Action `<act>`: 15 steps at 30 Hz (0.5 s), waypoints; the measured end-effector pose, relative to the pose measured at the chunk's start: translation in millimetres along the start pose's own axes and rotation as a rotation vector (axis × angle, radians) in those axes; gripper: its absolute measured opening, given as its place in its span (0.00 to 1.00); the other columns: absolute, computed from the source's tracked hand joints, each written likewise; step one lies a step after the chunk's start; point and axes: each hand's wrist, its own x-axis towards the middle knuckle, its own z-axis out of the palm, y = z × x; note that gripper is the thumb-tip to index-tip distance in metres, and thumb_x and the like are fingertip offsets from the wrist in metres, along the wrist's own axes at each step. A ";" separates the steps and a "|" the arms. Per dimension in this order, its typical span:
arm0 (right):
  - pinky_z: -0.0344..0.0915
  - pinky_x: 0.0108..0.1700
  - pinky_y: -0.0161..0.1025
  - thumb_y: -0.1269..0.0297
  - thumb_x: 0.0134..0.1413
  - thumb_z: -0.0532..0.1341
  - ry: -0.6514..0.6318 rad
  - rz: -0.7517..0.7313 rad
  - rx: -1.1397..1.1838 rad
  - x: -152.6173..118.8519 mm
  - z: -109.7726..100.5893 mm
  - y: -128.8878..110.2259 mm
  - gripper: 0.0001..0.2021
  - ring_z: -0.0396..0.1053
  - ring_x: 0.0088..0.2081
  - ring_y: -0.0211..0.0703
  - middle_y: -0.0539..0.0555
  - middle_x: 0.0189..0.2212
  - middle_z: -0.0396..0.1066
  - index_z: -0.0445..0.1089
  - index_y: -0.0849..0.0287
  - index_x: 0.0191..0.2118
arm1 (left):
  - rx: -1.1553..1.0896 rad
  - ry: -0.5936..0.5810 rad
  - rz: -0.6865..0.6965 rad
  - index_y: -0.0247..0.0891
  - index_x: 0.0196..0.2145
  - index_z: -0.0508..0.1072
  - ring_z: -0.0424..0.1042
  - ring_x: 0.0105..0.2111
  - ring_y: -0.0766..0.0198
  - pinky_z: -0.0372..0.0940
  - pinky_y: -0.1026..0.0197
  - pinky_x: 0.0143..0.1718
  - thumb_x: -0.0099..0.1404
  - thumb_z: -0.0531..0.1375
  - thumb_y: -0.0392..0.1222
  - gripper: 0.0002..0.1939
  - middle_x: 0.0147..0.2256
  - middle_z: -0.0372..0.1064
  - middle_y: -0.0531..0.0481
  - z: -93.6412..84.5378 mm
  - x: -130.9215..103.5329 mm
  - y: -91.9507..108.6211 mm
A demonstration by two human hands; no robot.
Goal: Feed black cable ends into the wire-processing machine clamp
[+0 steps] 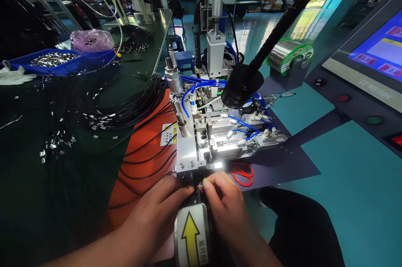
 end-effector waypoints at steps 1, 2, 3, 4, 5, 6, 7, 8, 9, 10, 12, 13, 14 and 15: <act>0.63 0.38 0.38 0.58 0.69 0.54 0.001 -0.003 -0.006 0.4 0.0 -0.3 0.13 0.68 0.34 0.42 0.49 0.31 0.70 0.68 0.55 0.32 | 0.004 -0.003 0.008 0.41 0.54 0.66 0.66 0.42 0.55 0.67 0.53 0.44 0.70 0.53 0.26 0.18 0.44 0.66 0.43 -0.7 0.6 0.3; 0.62 0.38 0.38 0.58 0.69 0.54 0.002 -0.007 -0.013 0.7 0.0 -0.5 0.13 0.68 0.34 0.42 0.49 0.30 0.70 0.68 0.55 0.32 | 0.008 -0.006 0.017 0.40 0.54 0.66 0.66 0.43 0.54 0.67 0.52 0.45 0.70 0.53 0.27 0.17 0.45 0.67 0.43 -1.6 1.3 0.8; 0.62 0.38 0.38 0.58 0.69 0.54 0.001 -0.009 -0.021 0.9 0.0 -0.8 0.13 0.68 0.34 0.43 0.49 0.30 0.69 0.68 0.55 0.32 | 0.013 -0.010 0.022 0.40 0.54 0.66 0.66 0.43 0.54 0.67 0.51 0.45 0.70 0.53 0.27 0.17 0.45 0.67 0.43 -2.6 2.1 1.3; 0.62 0.38 0.38 0.58 0.69 0.54 0.001 -0.009 -0.029 1.1 0.0 -1.0 0.14 0.68 0.34 0.43 0.49 0.30 0.69 0.67 0.55 0.32 | 0.018 -0.021 0.028 0.39 0.54 0.66 0.66 0.43 0.54 0.67 0.51 0.46 0.70 0.53 0.27 0.17 0.45 0.67 0.43 -3.7 2.9 1.8; 0.62 0.38 0.38 0.58 0.69 0.54 0.001 -0.009 -0.035 1.1 0.0 -1.1 0.14 0.67 0.34 0.43 0.49 0.30 0.69 0.67 0.55 0.32 | 0.022 -0.034 0.032 0.39 0.54 0.66 0.66 0.43 0.53 0.67 0.50 0.46 0.71 0.53 0.28 0.16 0.45 0.67 0.42 -4.7 3.6 2.3; 0.62 0.38 0.38 0.58 0.69 0.54 0.001 -0.009 -0.037 1.0 0.2 -1.2 0.14 0.67 0.34 0.43 0.49 0.30 0.69 0.67 0.55 0.32 | 0.027 -0.047 0.035 0.38 0.53 0.66 0.66 0.43 0.53 0.67 0.50 0.45 0.71 0.53 0.28 0.16 0.44 0.67 0.42 -5.4 4.2 2.7; 0.62 0.38 0.38 0.58 0.69 0.54 0.002 -0.008 -0.040 0.9 0.4 -1.0 0.14 0.67 0.34 0.42 0.49 0.30 0.69 0.67 0.55 0.31 | 0.036 -0.059 0.037 0.38 0.53 0.67 0.66 0.43 0.53 0.67 0.50 0.45 0.71 0.53 0.29 0.15 0.44 0.67 0.42 -5.9 4.6 3.0; 0.62 0.38 0.38 0.58 0.69 0.54 0.003 -0.008 -0.041 0.6 0.7 -0.8 0.14 0.67 0.34 0.42 0.49 0.30 0.68 0.67 0.55 0.31 | 0.049 -0.069 0.038 0.37 0.53 0.67 0.66 0.43 0.52 0.67 0.49 0.45 0.71 0.53 0.29 0.15 0.44 0.67 0.42 -6.0 4.8 3.1; 0.61 0.37 0.38 0.58 0.69 0.53 0.004 -0.007 -0.041 0.3 1.0 -0.4 0.14 0.67 0.34 0.42 0.49 0.30 0.68 0.67 0.55 0.31 | 0.062 -0.073 0.035 0.37 0.53 0.67 0.66 0.43 0.52 0.67 0.49 0.44 0.71 0.53 0.30 0.15 0.44 0.67 0.41 -5.7 4.8 3.0; 0.61 0.37 0.38 0.58 0.69 0.53 0.006 -0.008 -0.041 -0.1 1.3 0.0 0.14 0.67 0.34 0.42 0.49 0.30 0.68 0.66 0.55 0.31 | 0.076 -0.077 0.032 0.37 0.53 0.67 0.65 0.43 0.51 0.67 0.49 0.44 0.71 0.54 0.30 0.15 0.44 0.66 0.41 -5.1 4.5 2.7; 0.61 0.36 0.37 0.58 0.69 0.54 0.013 -0.003 -0.045 -0.9 2.0 1.0 0.14 0.66 0.33 0.41 0.48 0.30 0.68 0.66 0.55 0.31 | 0.101 -0.072 0.021 0.37 0.53 0.68 0.65 0.43 0.51 0.67 0.49 0.43 0.70 0.54 0.30 0.15 0.44 0.65 0.41 -3.8 3.8 2.2; 0.61 0.36 0.37 0.58 0.69 0.54 0.019 -0.002 -0.047 -1.2 2.4 1.5 0.14 0.66 0.33 0.41 0.48 0.30 0.68 0.66 0.55 0.31 | 0.109 -0.071 0.016 0.37 0.53 0.68 0.65 0.42 0.51 0.67 0.49 0.42 0.70 0.54 0.30 0.15 0.44 0.65 0.41 -3.4 3.4 2.1; 0.61 0.36 0.37 0.58 0.69 0.54 0.025 -0.002 -0.047 -1.3 2.7 1.8 0.14 0.66 0.33 0.41 0.48 0.30 0.68 0.66 0.55 0.31 | 0.112 -0.069 0.013 0.38 0.53 0.68 0.65 0.42 0.52 0.67 0.50 0.42 0.70 0.54 0.30 0.15 0.43 0.65 0.41 -3.3 3.2 2.1; 0.61 0.36 0.37 0.58 0.68 0.54 0.031 -0.001 -0.046 -1.3 3.0 2.2 0.14 0.66 0.33 0.41 0.48 0.29 0.68 0.66 0.55 0.31 | 0.112 -0.071 0.010 0.38 0.52 0.68 0.65 0.41 0.52 0.67 0.50 0.41 0.70 0.54 0.30 0.15 0.43 0.64 0.42 -3.6 3.0 2.4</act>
